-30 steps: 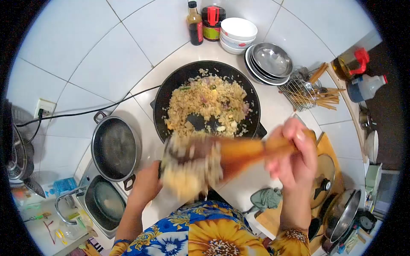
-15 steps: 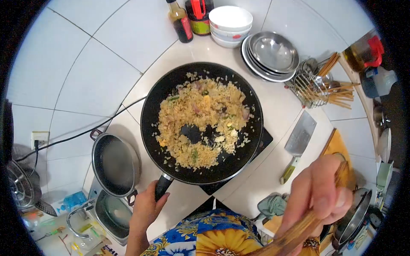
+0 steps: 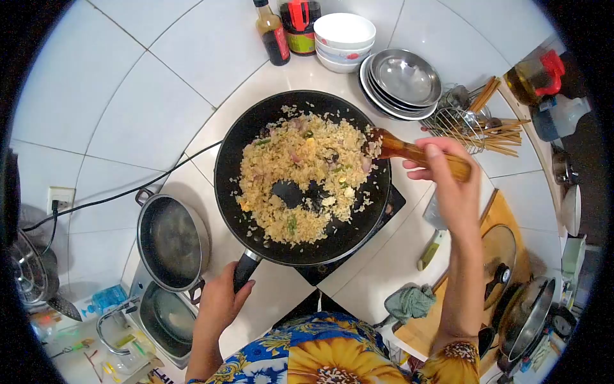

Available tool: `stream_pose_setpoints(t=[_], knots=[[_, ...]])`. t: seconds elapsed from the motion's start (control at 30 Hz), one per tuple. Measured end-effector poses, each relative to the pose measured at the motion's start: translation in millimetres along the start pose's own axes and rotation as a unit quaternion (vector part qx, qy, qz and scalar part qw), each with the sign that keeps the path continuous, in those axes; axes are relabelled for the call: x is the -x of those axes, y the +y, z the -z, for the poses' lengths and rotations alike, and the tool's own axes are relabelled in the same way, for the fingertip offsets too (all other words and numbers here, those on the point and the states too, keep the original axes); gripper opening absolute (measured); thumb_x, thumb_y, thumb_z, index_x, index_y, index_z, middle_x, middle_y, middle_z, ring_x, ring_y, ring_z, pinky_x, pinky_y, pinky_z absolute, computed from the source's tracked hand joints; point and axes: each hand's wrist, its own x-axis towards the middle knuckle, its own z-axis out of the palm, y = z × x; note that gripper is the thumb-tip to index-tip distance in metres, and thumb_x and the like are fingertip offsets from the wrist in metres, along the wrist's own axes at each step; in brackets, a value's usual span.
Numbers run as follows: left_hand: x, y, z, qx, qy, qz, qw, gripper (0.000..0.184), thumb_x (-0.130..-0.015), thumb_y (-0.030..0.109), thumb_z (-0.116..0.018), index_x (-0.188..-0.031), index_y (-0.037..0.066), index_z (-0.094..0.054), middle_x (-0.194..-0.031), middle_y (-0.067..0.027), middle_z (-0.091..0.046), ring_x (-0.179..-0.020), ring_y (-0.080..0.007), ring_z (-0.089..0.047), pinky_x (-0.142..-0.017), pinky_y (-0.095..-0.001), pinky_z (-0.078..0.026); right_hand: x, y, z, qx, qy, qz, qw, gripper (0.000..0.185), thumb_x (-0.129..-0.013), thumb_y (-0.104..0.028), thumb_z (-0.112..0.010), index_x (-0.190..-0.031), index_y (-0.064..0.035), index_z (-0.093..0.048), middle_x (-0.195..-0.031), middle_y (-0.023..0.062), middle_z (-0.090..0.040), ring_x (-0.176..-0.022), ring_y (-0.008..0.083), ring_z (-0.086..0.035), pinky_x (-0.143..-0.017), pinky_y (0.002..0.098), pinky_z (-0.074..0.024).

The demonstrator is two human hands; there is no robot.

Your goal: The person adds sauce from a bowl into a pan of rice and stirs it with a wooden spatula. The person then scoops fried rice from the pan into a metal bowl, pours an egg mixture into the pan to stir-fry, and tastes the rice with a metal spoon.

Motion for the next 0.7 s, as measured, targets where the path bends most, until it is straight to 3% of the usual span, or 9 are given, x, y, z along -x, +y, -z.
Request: stream_pose_setpoints(t=[0.2, 0.37, 0.5, 0.53, 0.6, 0.63, 0.7], knots=[[3, -3, -3, 0.036, 0.012, -0.019, 0.999, 0.042, -0.087, 0.03, -0.064, -0.113, 0.0, -0.051, -0.08, -0.027, -0.063, -0.076, -0.0455, -0.061, -0.068, -0.0512, -0.048, 4, 35, -61, 0.043, -0.107, 0.032, 0.993, 0.019, -0.096, -0.013, -0.053, -0.1, 0.0025, -0.063, -0.089, 0.0057, -0.066, -0.076, 0.01, -0.063, -0.071, 0.0241, -0.0524], [5, -6, -4, 0.024, 0.017, -0.02, 0.999, 0.038, -0.086, 0.03, -0.064, -0.105, 0.0, -0.052, -0.081, -0.026, -0.063, -0.077, -0.0452, -0.061, -0.067, -0.0517, -0.047, 45, -1, -90, -0.013, -0.2, 0.075, 0.977, 0.015, -0.095, -0.01, -0.054, -0.098, 0.0013, -0.063, -0.089, 0.0078, -0.066, -0.076, 0.0119, -0.064, -0.07, 0.0245, -0.0524], [7, -9, -4, 0.022, 0.037, -0.056, 0.998, 0.036, -0.086, 0.03, -0.064, -0.1, -0.001, -0.052, -0.081, -0.0262, -0.063, -0.078, -0.045, -0.062, -0.067, -0.0521, -0.047, 76, -14, -134, 0.001, -0.301, 0.012, 0.954, 0.017, -0.095, -0.01, -0.054, -0.103, 0.0026, -0.063, -0.093, 0.0093, -0.066, -0.081, 0.0137, -0.065, -0.072, 0.0256, -0.0541], [6, -11, -5, 0.024, 0.04, -0.057, 0.997, 0.036, -0.086, 0.03, -0.064, -0.1, -0.001, -0.052, -0.081, -0.0262, -0.063, -0.078, -0.045, -0.062, -0.067, -0.0521, -0.047, 74, -4, -136, 0.003, -0.301, 0.015, 0.953, 0.017, -0.095, -0.01, -0.054, -0.103, 0.0026, -0.063, -0.093, 0.0093, -0.066, -0.081, 0.0137, -0.065, -0.072, 0.0256, -0.0541], [6, -15, -9, 0.02, 0.056, -0.081, 0.995, 0.037, -0.085, 0.03, -0.065, -0.099, -0.002, -0.052, -0.081, -0.0259, -0.064, -0.078, -0.0447, -0.062, -0.068, -0.052, -0.048, 58, 18, -129, 0.107, -0.266, 0.119, 0.951, 0.016, -0.095, -0.009, -0.055, -0.104, 0.0004, -0.064, -0.094, 0.0087, -0.067, -0.08, 0.0142, -0.065, -0.072, 0.0262, -0.0535], [7, -16, -10, 0.023, 0.06, -0.084, 0.994, 0.037, -0.085, 0.03, -0.065, -0.099, -0.002, -0.052, -0.081, -0.0259, -0.064, -0.078, -0.0447, -0.062, -0.068, -0.052, -0.048, 51, 7, -114, 0.192, -0.21, 0.245, 0.927, 0.016, -0.094, -0.008, -0.054, -0.105, -0.0013, -0.064, -0.096, 0.0086, -0.068, -0.08, 0.0153, -0.065, -0.073, 0.0268, -0.0536], [7, -16, -9, 0.015, 0.058, -0.082, 0.995, 0.036, -0.084, 0.029, -0.065, -0.098, -0.002, -0.054, -0.08, -0.0254, -0.064, -0.077, -0.0444, -0.062, -0.069, -0.0516, -0.048, 29, 16, -86, 0.134, -0.212, 0.134, 0.959, 0.017, -0.096, -0.008, -0.052, -0.102, 0.002, -0.063, -0.095, 0.0088, -0.066, -0.078, 0.0142, -0.065, -0.068, 0.0265, -0.0552]])
